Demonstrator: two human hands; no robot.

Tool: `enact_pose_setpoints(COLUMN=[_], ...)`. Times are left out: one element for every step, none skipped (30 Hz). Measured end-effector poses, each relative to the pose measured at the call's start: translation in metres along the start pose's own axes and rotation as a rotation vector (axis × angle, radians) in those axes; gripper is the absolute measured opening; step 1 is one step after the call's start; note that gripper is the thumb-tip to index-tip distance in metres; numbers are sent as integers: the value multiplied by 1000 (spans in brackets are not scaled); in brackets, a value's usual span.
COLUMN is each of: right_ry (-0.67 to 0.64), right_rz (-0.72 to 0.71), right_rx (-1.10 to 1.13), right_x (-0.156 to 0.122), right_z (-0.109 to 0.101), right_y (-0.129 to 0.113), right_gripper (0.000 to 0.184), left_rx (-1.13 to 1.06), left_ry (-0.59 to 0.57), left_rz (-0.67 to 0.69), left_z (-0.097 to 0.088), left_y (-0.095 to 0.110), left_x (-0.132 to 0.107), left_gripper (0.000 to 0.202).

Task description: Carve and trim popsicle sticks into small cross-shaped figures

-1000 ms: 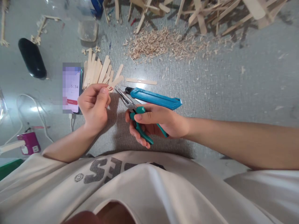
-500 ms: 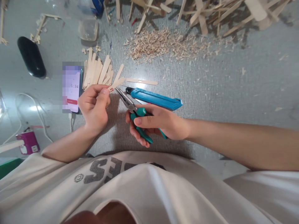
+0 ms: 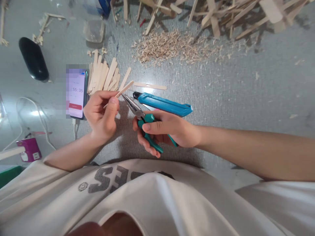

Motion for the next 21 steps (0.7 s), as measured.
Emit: enact_pose_setpoints(right_ry=[-1,-1,-3,-4,-5,-4,-4,-2,0,4,1,-2,-6,-9,-10,-9,-8,-9,-12,-20,-33], right_rz=[0,1,4,9,12,15,15,16,15,15,14,12,10,8,8,12,16,28,43,57,72], right_rx=[4,7,11,13,16,17,18,18,19,21,26,32,37,42,46,47,49,50,52,53,44], right_x=[0,0,0,0,0,0,-1,-1,-1,-1,-1,-1,-1,-2,-2,-2,-2,-2,-2,-3,-4], right_z=[0,-1,-1,-1,-1,-1,-1,0,0,0,0,0,0,0,0,0,0,0,1,2,4], right_y=[0,0,0,0,-1,-1,-1,-1,-1,-1,-1,-1,-1,-1,-1,-2,-2,-3,-5,-6,-7], right_gripper=[52,51,51,51,51,51,51,51,51,51,50,49,47,46,45,45,44,43,42,42,42], left_rx=[7,11,14,17,18,18,18,17,16,15,15,16,16,15,13,11,12,18,29,47,67], left_ry=[0,0,-1,-2,-5,-8,-11,-16,-20,-25,-31,-36,-39,-38,-31,-22,-13,-8,-11,-18,-26], left_rz=[6,12,15,15,13,11,9,6,2,-4,-11,-17,-15,-10,-1,11,19,21,16,4,-9], left_z=[0,0,0,0,1,1,1,1,1,1,1,1,1,0,0,0,0,0,0,0,1], left_y=[0,-1,-1,-1,-1,-1,-2,-2,-2,-2,-2,-2,-2,-2,-2,-2,-1,-1,-1,-1,-2], left_x=[0,0,0,0,1,1,1,1,1,1,0,0,0,0,0,0,0,0,0,0,1], left_gripper=[37,37,37,37,37,38,38,39,40,40,41,41,41,41,39,37,36,36,38,40,43])
Point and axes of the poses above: each hand's wrist, its own x-axis towards the middle knuckle, its own z-axis out of the palm, y = z × x, the point moved 1 cm from there along x, towards the middle knuckle, and after that the axes turned 14 degrees about x, right-handed, at the moved point
